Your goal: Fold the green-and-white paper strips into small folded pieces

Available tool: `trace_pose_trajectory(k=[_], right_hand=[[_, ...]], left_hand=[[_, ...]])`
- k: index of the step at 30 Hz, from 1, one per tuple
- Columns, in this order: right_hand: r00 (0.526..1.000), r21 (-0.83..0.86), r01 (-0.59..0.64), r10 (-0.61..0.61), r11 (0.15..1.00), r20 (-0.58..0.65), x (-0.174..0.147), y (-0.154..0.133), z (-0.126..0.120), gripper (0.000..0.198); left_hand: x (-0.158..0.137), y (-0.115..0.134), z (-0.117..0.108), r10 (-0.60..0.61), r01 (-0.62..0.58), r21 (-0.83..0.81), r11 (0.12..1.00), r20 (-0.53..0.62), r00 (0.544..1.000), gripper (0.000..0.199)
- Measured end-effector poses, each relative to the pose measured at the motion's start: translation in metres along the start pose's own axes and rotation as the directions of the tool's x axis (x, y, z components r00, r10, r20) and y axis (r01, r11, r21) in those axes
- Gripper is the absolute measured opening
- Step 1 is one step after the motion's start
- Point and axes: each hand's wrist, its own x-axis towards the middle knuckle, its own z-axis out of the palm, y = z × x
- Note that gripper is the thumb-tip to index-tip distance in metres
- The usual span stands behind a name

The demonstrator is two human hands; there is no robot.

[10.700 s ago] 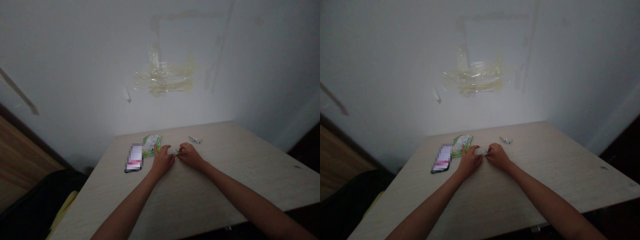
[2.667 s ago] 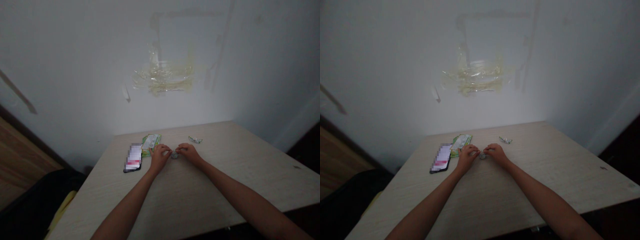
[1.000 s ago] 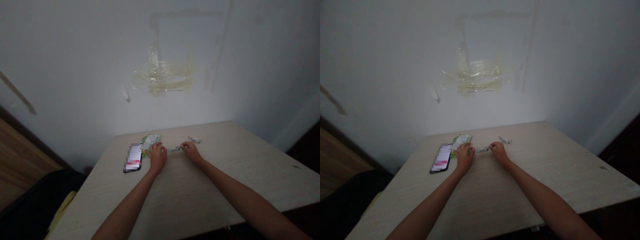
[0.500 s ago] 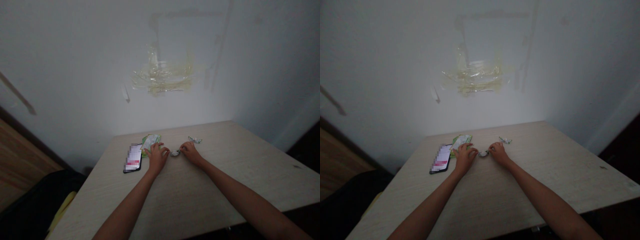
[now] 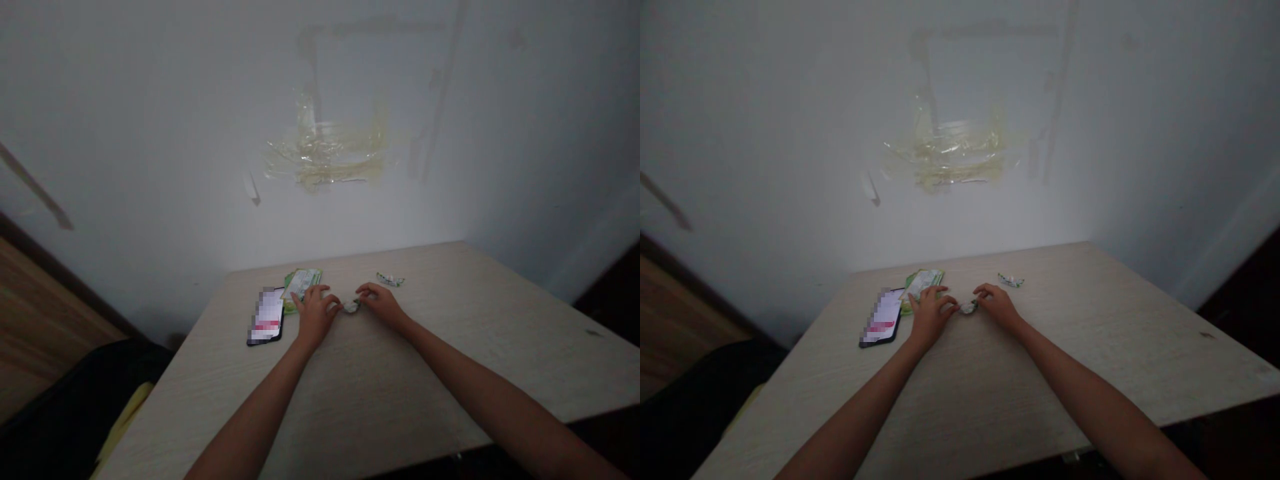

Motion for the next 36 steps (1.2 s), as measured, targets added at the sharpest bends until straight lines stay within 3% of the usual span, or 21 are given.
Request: trace_pose_trajectory(k=[6,17,24,36], right_hand=[[0.981,-0.167,0.170,-0.150,0.971,0.124,0.003,-0.001,-0.011,0.013],[0.979,-0.265,0.191,-0.162,0.945,0.128,0.004,0.007,-0.010,0.022],[0.988,-0.357,0.151,-0.131,0.922,0.081,0.004,0.007,-0.007,0.027],[1.000,-0.528,0.009,-0.022,0.849,-0.019,0.002,-0.002,0.005,0.036]], left_hand=[[0.001,-0.004,0.001,0.041,-0.042,0.053,0.998,0.012,0.999,0.005],[0.001,-0.003,0.000,0.038,-0.038,0.022,0.999,0.015,0.999,0.018],[0.002,-0.001,0.004,0.011,-0.011,0.041,0.999,0.003,1.000,0.022],[0.005,0.001,0.007,-0.107,0.099,0.094,0.991,0.080,0.991,0.024]])
